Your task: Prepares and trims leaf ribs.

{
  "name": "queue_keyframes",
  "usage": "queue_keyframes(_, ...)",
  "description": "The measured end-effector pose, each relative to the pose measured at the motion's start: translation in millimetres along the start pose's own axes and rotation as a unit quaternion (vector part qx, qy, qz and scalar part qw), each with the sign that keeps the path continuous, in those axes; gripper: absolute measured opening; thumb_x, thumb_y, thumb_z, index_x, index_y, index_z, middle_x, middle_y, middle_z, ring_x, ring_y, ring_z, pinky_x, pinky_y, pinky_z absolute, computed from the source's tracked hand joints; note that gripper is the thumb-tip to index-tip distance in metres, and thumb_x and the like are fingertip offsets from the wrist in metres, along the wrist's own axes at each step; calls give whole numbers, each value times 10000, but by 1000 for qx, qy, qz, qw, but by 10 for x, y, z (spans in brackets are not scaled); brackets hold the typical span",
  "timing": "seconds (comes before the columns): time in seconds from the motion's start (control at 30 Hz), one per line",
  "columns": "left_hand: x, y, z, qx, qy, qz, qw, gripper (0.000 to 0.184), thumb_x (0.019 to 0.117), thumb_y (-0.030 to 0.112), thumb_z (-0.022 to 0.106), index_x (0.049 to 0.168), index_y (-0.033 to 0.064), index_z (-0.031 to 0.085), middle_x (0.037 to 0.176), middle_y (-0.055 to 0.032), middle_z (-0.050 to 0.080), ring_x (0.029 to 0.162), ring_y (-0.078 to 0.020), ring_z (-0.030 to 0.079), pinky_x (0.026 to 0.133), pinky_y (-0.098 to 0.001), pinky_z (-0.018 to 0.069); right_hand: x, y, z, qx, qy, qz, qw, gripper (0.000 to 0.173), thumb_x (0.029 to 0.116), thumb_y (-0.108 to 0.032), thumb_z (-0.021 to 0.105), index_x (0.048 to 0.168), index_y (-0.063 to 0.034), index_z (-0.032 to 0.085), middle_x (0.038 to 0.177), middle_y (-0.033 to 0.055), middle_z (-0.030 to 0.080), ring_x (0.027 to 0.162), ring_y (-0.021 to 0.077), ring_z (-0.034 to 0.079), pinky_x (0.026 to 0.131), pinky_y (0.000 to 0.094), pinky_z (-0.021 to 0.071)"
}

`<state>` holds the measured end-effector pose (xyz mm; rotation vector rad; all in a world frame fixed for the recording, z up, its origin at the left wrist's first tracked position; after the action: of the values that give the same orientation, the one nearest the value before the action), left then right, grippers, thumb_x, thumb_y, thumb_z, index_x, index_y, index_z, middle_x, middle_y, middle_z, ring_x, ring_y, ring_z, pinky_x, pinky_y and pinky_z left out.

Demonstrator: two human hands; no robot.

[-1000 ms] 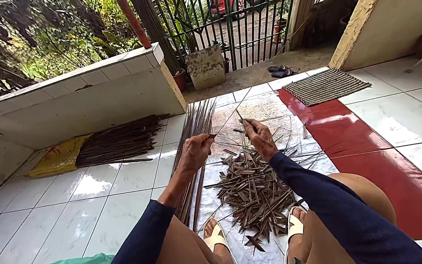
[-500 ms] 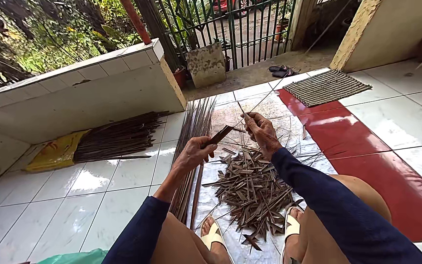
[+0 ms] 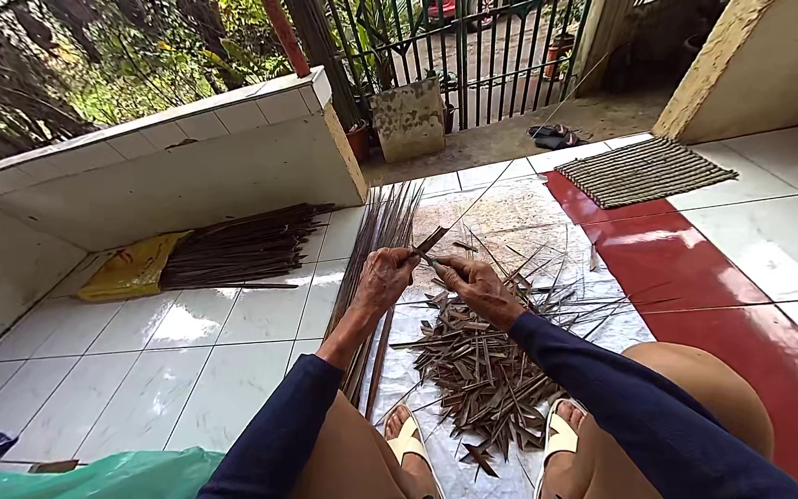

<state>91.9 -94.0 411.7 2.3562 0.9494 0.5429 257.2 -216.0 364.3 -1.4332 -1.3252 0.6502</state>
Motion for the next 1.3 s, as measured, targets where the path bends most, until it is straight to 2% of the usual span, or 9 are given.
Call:
queue_keyframes(0.27,-18,40,45,71,16,10,997,262,1035,260,602,837,155,735,683,1,662,635,-159,631,627,-435,520,-12,6,-5,-7,-6,17,1000,318,1074,-347,541,1249,-159,730,754,-13,623,613,86,532,608,288,471)
queue_keyframes(0.5,-54,102,117,156,48,28,986,269,1028,253,591,830,120,716,702,-73,645,710,-264,652,658,-497,515,0,-18,21,-54,25,39,997,322,1067,-377,547,1218,-179,750,801,-2,674,652,113,583,648,355,504)
queue_keyframes(0.8,-71,119,161,198,70,53,976,305,1032,244,573,802,82,691,692,-98,648,723,-295,672,670,-509,531,12,-39,84,-66,47,54,995,320,1064,-380,550,1172,-178,774,781,2,677,659,127,596,659,381,506)
queue_keyframes(0.97,-97,207,211,210,67,69,973,324,1049,261,548,817,84,691,672,-96,638,686,-294,665,631,-497,518,50,5,56,-53,60,71,994,334,1068,-380,546,1149,-151,775,775,19,667,654,141,585,651,389,495)
queue_keyframes(1.07,-74,196,218,203,63,60,975,316,1048,268,557,821,94,692,675,-87,636,692,-284,659,641,-494,514,59,28,46,-45,63,68,995,329,1064,-378,555,1161,-152,774,767,17,664,639,134,577,634,379,489)
queue_keyframes(1.13,-72,194,216,198,52,52,977,305,1044,266,561,832,99,701,695,-88,651,710,-280,663,664,-497,515,53,29,56,-46,64,71,994,323,1064,-364,559,1169,-146,772,794,21,679,661,137,589,659,383,499)
queue_keyframes(1.23,-91,219,229,197,43,49,978,282,1043,261,564,883,101,731,739,-95,682,750,-290,682,693,-506,527,54,58,51,-62,65,80,993,334,1066,-379,552,1175,-153,773,823,33,702,694,154,618,689,415,516)
queue_keyframes(1.3,-109,243,245,201,48,53,977,273,1041,259,561,914,110,752,754,-96,697,752,-292,694,686,-513,541,67,87,47,-70,71,86,991,336,1070,-381,540,1166,-158,772,793,41,684,677,170,607,669,430,500)
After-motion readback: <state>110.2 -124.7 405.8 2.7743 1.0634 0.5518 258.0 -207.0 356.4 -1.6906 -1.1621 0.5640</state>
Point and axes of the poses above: each hand's wrist, its own x-axis towards the middle knuckle, its own z-axis out of the palm, y = z × x, the point moved 1 cm from there along x, towards the middle knuckle
